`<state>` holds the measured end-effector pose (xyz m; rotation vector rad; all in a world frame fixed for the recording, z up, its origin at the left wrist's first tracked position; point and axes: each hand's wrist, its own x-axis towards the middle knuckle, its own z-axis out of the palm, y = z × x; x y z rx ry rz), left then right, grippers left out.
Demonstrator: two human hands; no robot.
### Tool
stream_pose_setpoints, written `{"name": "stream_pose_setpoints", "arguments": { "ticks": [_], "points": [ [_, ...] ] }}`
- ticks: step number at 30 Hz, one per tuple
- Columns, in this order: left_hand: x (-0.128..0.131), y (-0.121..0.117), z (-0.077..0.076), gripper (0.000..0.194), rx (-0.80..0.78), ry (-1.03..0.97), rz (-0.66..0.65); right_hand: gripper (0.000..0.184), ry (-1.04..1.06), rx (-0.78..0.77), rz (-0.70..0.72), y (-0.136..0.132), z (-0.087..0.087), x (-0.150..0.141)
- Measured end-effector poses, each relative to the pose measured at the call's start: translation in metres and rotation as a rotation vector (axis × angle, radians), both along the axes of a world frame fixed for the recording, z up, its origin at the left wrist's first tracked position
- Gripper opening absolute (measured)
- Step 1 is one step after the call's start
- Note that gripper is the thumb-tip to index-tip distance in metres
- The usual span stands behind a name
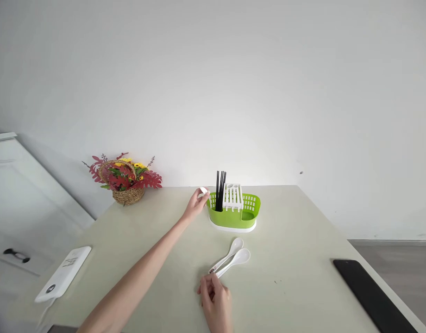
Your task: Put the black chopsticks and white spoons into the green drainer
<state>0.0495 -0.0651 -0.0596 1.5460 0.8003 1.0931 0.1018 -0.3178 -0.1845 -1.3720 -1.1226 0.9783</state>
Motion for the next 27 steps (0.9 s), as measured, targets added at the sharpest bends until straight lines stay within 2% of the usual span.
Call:
{"name": "stream_pose_setpoints", "arguments": {
  "ticks": [8, 15, 21, 25, 27],
  "points": [
    [-0.024, 0.007, -0.013, 0.058, -0.026, 0.095, 0.013, 0.048, -0.010, 0.021, -0.001, 0.002, -0.005, -0.001],
    [-0.021, 0.016, -0.015, 0.062, -0.023, 0.093, 0.002, 0.050, -0.018, 0.031, -0.023, 0.001, 0.002, 0.000],
    [-0.015, 0.026, -0.014, 0.050, 0.037, 0.122, 0.078, 0.053, -0.036, 0.002, -0.018, 0.001, 0.003, 0.000],
    [-0.013, 0.028, -0.016, 0.051, 0.035, 0.130, 0.129, 0.052, -0.049, -0.004, -0.013, 0.001, 0.001, 0.000],
    [-0.016, 0.023, -0.021, 0.052, 0.026, 0.120, 0.162, 0.051, -0.035, -0.007, -0.001, 0.001, 0.000, 0.000]
  ]
}}
